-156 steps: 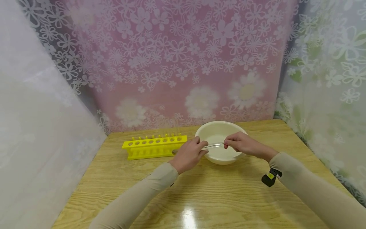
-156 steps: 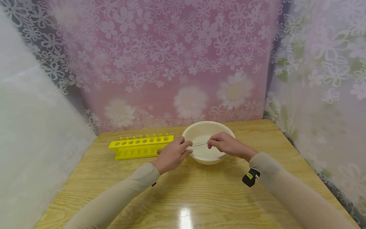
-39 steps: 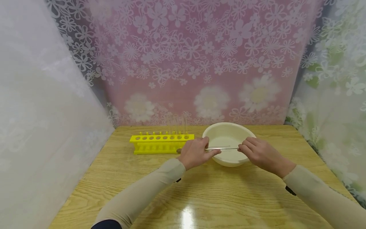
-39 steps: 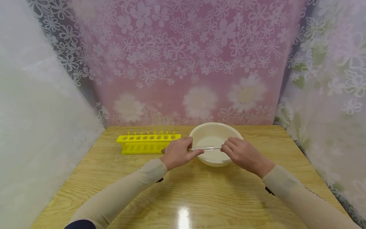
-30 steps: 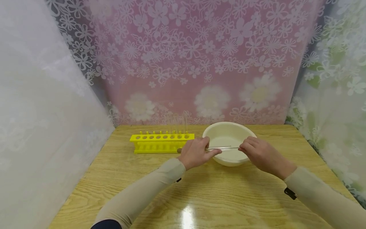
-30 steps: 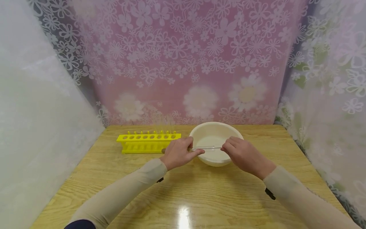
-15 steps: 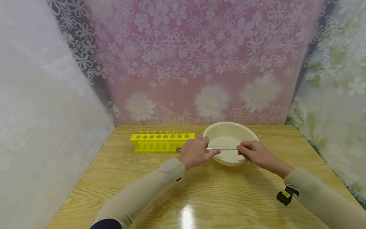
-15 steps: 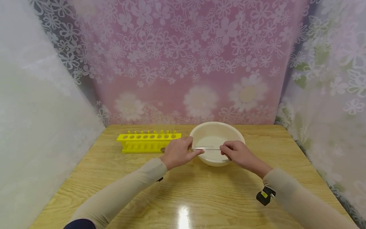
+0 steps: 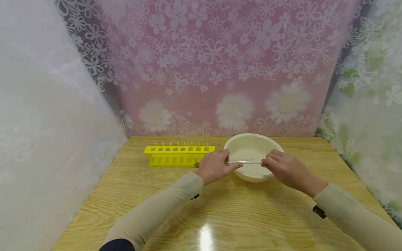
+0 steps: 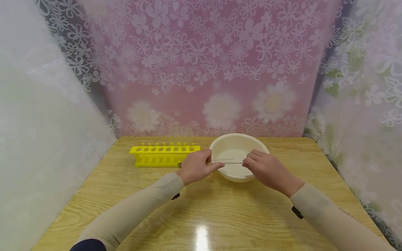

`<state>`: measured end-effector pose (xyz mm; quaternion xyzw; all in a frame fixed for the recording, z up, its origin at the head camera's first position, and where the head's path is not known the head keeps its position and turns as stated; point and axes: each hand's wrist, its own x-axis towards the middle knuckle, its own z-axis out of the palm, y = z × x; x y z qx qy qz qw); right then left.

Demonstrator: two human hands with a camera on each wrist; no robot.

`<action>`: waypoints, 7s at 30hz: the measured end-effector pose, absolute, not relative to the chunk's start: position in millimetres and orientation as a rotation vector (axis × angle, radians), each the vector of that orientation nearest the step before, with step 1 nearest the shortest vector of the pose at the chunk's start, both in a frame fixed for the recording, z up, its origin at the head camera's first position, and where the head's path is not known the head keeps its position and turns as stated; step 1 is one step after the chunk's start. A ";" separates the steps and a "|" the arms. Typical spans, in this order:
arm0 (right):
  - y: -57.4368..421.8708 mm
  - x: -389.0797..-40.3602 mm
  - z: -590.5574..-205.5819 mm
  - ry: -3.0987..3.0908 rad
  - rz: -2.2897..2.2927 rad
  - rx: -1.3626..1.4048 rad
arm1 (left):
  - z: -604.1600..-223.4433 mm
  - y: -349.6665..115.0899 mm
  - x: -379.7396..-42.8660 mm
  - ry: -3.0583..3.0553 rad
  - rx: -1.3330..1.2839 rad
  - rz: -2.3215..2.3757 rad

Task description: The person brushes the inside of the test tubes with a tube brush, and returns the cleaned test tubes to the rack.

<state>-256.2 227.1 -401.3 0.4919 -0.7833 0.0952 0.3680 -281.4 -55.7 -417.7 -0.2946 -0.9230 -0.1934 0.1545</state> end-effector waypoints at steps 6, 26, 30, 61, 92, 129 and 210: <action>228.3 -251.1 -396.2 -2.498 0.935 1.080 | -418.3 -55.8 -281.5 -2.542 -0.871 -0.443; 230.7 -258.3 -403.6 -2.191 0.456 1.094 | -416.5 -50.0 -280.8 -2.593 -0.837 -0.519; 231.4 -260.8 -401.9 -1.985 0.235 1.210 | -417.3 -50.2 -281.1 -2.614 -0.838 -0.532; 235.4 -262.7 -404.1 -2.338 0.673 1.064 | -414.0 -48.0 -283.1 -2.602 -0.812 -0.520; 242.1 -270.5 -403.7 -2.793 1.877 0.809 | -423.6 -47.6 -286.3 -2.469 -0.895 -0.260; 238.9 -275.3 -388.4 -2.876 0.961 1.285 | -423.1 -47.2 -286.1 -2.487 -0.909 -0.245; 332.2 -274.0 -376.1 -2.808 0.712 0.897 | -436.1 -72.9 -294.5 -2.479 -0.842 -0.468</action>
